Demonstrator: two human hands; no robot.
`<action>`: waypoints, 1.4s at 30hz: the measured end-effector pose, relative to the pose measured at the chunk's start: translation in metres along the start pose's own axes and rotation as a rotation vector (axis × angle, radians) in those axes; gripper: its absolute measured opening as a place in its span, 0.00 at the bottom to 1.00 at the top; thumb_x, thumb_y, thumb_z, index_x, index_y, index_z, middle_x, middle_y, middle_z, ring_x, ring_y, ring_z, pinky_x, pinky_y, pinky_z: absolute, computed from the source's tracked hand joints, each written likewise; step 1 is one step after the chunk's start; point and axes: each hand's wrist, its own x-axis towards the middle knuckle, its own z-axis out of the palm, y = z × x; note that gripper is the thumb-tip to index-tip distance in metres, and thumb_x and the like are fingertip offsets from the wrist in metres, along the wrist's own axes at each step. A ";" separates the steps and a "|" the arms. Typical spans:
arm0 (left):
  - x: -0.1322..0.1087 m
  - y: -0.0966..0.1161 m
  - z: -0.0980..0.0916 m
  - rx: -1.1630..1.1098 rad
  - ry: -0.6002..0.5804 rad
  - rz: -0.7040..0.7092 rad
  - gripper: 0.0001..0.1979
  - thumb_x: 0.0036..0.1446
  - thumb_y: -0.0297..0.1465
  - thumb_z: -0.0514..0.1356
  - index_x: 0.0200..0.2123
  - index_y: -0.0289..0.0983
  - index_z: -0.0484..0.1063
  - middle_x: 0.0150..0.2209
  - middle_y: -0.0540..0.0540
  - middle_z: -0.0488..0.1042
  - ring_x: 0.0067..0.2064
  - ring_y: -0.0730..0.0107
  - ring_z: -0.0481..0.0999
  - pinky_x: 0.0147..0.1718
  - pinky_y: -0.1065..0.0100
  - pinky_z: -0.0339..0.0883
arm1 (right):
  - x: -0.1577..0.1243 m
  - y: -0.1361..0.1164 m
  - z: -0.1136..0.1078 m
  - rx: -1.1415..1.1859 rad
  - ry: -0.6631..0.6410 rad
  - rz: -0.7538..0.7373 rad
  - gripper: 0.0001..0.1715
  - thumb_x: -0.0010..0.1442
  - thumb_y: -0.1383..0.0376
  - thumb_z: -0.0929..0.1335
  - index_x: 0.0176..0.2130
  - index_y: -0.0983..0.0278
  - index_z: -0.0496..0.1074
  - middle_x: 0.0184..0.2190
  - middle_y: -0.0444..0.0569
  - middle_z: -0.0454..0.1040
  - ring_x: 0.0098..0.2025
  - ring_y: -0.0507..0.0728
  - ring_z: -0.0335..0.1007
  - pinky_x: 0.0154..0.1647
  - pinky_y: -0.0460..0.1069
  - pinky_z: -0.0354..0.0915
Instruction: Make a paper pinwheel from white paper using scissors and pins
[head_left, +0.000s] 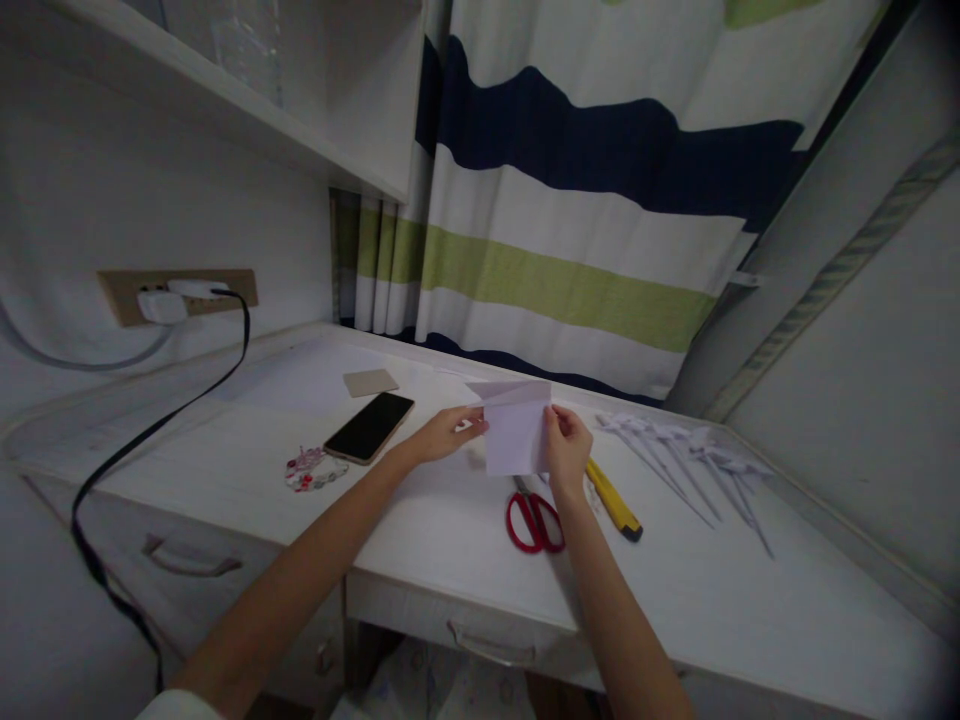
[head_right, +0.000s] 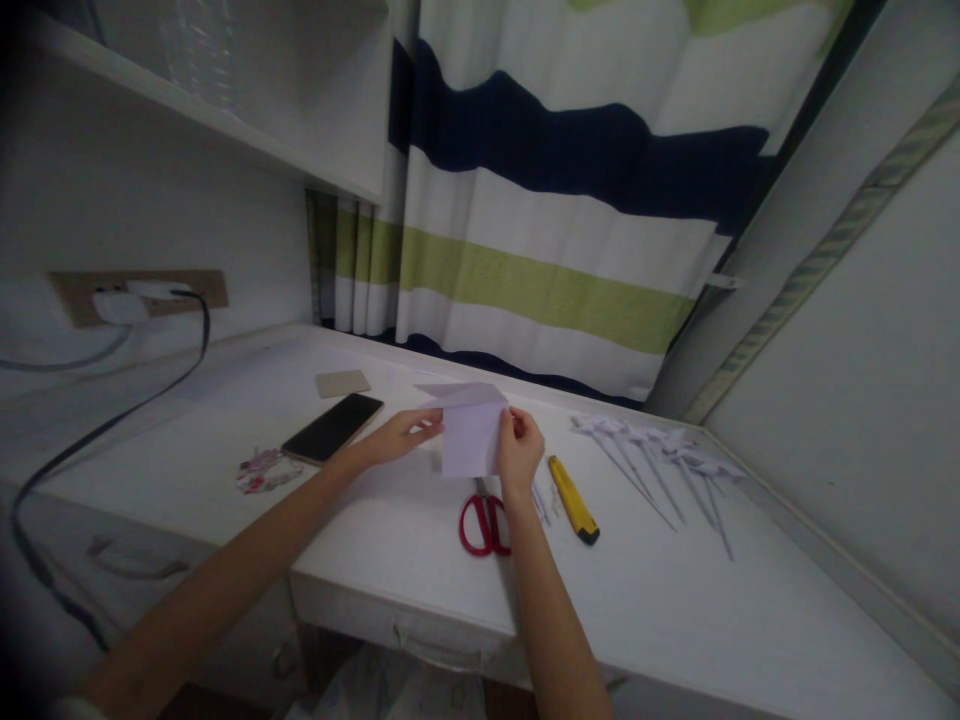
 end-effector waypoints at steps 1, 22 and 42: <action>0.001 -0.002 0.001 -0.062 0.007 -0.030 0.13 0.57 0.34 0.51 0.43 0.33 0.64 0.42 0.44 0.68 0.39 0.67 0.70 0.37 0.60 0.65 | 0.000 0.001 0.001 0.005 -0.013 0.010 0.12 0.58 0.62 0.62 0.39 0.68 0.66 0.34 0.46 0.69 0.32 0.51 0.68 0.32 0.50 0.66; 0.005 0.000 -0.005 -0.601 0.107 -0.398 0.12 0.56 0.33 0.52 0.41 0.33 0.64 0.39 0.45 0.68 0.36 0.69 0.70 0.34 0.63 0.66 | -0.010 -0.013 0.004 -0.156 -0.149 -0.070 0.14 0.57 0.63 0.62 0.43 0.67 0.64 0.38 0.48 0.68 0.35 0.53 0.67 0.34 0.52 0.65; 0.004 -0.001 -0.004 -0.749 0.079 -0.410 0.12 0.56 0.33 0.52 0.41 0.32 0.64 0.38 0.45 0.68 0.35 0.70 0.70 0.33 0.63 0.66 | -0.024 -0.015 0.017 -0.197 -0.461 -0.246 0.62 0.37 0.49 0.70 0.59 0.67 0.37 0.58 0.58 0.45 0.59 0.66 0.40 0.55 0.60 0.45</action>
